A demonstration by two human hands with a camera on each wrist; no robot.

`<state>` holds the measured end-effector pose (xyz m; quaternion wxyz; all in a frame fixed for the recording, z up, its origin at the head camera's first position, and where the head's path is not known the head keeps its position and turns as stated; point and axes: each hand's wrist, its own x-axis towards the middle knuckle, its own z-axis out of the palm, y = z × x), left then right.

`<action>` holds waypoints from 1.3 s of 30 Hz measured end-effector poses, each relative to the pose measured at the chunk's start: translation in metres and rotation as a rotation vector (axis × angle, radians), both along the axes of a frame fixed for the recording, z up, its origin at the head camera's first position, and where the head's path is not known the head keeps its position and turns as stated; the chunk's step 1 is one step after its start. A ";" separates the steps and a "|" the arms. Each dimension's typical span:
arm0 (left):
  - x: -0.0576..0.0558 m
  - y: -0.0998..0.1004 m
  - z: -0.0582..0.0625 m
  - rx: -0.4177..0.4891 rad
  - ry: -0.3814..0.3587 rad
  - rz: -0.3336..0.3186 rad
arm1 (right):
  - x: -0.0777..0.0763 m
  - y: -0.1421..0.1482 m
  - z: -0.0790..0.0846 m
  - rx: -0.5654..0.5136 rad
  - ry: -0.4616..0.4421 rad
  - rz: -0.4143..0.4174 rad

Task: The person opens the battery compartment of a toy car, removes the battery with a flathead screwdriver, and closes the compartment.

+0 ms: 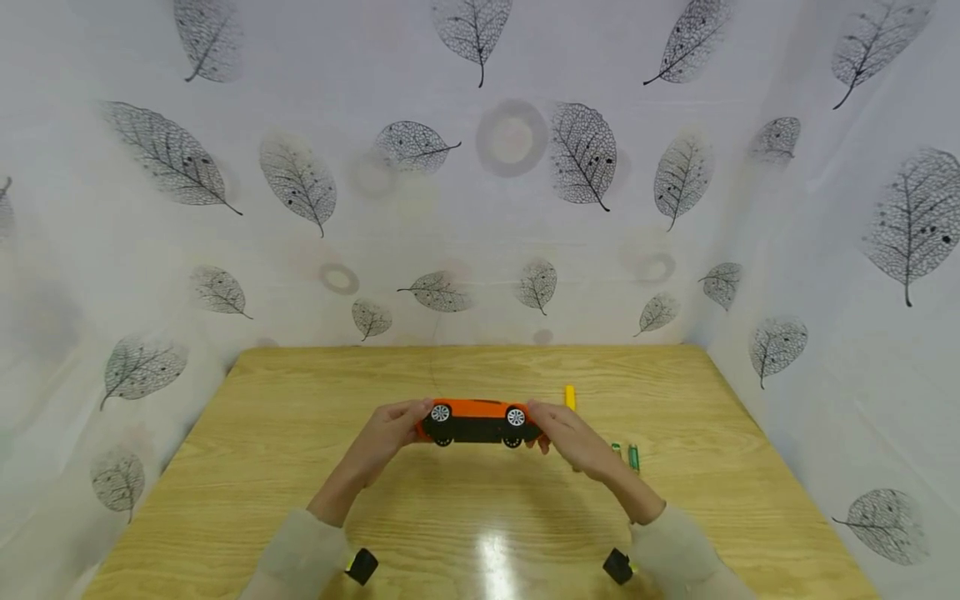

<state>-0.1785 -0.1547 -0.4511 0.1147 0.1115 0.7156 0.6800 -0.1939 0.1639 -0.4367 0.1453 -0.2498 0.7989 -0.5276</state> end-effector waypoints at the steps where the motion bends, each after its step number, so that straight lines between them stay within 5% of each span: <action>1: 0.000 0.000 0.000 -0.001 0.004 -0.001 | -0.001 0.000 0.001 0.010 -0.004 0.014; 15: -0.002 -0.011 0.006 -0.094 0.088 -0.118 | -0.009 0.008 0.007 0.046 -0.007 0.146; 24: -0.006 -0.022 0.012 -0.228 0.143 -0.171 | -0.007 0.010 0.007 0.043 0.025 0.122; 33: -0.008 -0.021 0.017 -0.208 0.106 -0.226 | -0.005 0.013 0.004 0.021 0.044 0.110; 39: -0.009 -0.019 0.018 -0.230 0.145 -0.250 | -0.004 0.015 0.002 0.036 0.075 0.089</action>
